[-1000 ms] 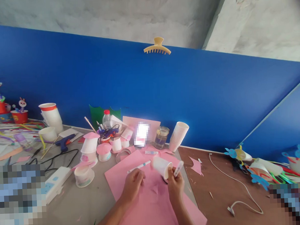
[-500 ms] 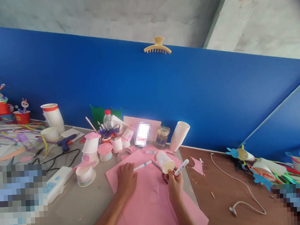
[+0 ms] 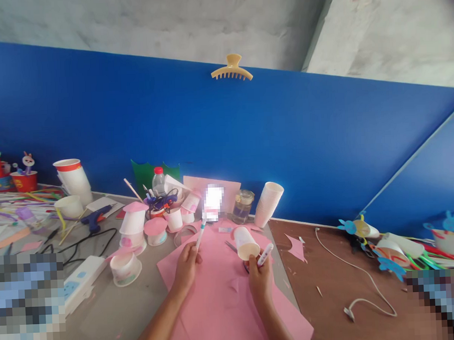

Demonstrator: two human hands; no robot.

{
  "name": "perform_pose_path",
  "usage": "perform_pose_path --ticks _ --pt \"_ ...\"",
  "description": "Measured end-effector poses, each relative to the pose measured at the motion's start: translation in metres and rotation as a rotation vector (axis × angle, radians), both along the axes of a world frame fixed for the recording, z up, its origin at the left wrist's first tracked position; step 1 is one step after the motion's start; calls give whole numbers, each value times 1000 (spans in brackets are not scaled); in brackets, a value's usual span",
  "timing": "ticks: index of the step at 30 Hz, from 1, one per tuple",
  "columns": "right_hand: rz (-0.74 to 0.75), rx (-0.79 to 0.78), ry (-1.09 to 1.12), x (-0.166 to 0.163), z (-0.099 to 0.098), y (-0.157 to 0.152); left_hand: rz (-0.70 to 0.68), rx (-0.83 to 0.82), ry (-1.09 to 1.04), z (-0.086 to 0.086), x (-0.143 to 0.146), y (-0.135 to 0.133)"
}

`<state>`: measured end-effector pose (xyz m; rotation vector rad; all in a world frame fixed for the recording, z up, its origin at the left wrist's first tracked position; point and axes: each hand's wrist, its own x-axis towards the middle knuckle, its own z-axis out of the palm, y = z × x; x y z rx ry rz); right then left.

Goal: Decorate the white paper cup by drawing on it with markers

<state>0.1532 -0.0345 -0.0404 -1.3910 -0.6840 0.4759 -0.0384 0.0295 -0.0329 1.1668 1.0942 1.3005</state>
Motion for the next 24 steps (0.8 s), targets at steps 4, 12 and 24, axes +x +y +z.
perform_pose_path --ticks 4,12,24 --pt "-37 -47 -25 -8 3 -2 -142 -90 -246 4 7 -4" --pt "-49 -25 -151 -13 4 -4 -138 -119 -173 10 16 -16" --pt "7 -66 -198 -12 1 -6 -1 109 306 8 7 -18"
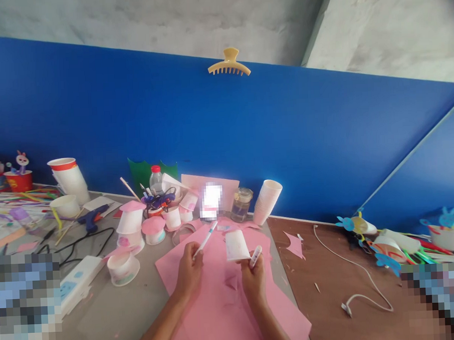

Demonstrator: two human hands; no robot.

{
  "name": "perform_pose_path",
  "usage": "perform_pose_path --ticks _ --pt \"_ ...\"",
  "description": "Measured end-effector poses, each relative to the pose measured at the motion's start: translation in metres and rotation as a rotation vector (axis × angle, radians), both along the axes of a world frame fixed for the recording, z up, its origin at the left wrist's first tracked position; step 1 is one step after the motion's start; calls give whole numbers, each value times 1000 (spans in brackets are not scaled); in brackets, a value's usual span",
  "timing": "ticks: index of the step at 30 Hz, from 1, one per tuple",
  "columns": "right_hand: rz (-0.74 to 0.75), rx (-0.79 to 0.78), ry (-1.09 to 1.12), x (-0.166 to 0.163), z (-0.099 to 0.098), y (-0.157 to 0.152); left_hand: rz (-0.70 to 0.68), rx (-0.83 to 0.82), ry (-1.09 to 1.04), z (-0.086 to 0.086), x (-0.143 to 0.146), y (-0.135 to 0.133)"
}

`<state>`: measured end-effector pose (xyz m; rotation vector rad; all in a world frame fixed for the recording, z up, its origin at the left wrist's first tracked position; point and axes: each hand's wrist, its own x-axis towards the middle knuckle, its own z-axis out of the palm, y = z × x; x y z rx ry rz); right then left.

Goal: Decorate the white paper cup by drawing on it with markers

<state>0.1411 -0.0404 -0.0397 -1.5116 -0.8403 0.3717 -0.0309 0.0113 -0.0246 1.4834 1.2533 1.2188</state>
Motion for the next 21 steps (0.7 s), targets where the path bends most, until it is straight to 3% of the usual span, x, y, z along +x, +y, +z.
perform_pose_path --ticks 14,17,21 --pt "-5 44 -50 4 -2 1 -32 295 626 -15 -4 3" --pt "1 52 -50 4 -2 2 8 334 610 -16 -3 3" --pt "11 58 -32 1 -3 1 -30 302 287 -8 2 0"
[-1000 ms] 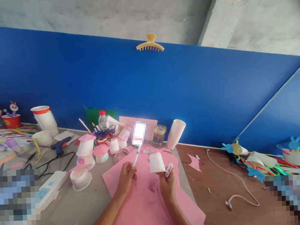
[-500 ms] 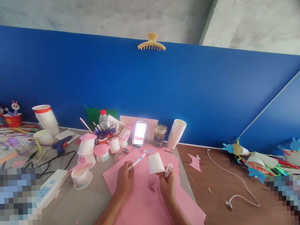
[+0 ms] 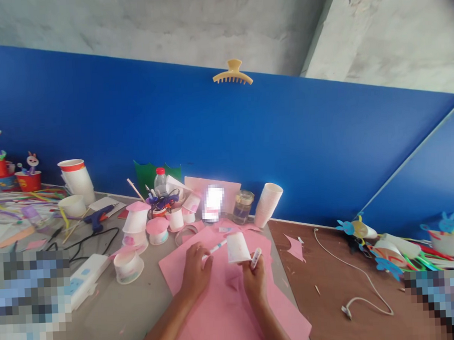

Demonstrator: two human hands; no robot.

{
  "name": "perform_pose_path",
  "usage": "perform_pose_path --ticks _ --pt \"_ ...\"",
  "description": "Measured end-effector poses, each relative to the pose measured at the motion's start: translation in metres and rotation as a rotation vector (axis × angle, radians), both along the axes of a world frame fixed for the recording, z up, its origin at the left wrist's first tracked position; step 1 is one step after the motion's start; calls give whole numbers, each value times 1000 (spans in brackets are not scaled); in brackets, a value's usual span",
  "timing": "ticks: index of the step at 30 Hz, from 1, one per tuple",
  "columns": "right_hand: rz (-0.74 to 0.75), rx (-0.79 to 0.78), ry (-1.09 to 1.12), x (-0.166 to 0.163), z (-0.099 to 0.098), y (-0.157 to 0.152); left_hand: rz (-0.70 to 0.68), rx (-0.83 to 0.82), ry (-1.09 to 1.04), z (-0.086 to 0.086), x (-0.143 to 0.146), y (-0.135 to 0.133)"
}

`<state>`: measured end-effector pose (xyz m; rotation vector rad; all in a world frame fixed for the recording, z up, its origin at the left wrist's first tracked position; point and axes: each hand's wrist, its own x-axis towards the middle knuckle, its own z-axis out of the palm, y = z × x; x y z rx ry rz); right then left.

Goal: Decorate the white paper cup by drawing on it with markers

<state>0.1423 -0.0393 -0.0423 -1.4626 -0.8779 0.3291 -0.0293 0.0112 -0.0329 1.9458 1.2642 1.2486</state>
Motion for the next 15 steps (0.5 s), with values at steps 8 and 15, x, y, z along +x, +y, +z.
perform_pose_path --ticks 8,15 --pt "193 117 -138 -14 -5 -4 -536 -484 -513 17 12 -17" --pt "417 127 -229 -16 -7 -9 -645 -655 -743 10 7 -16"
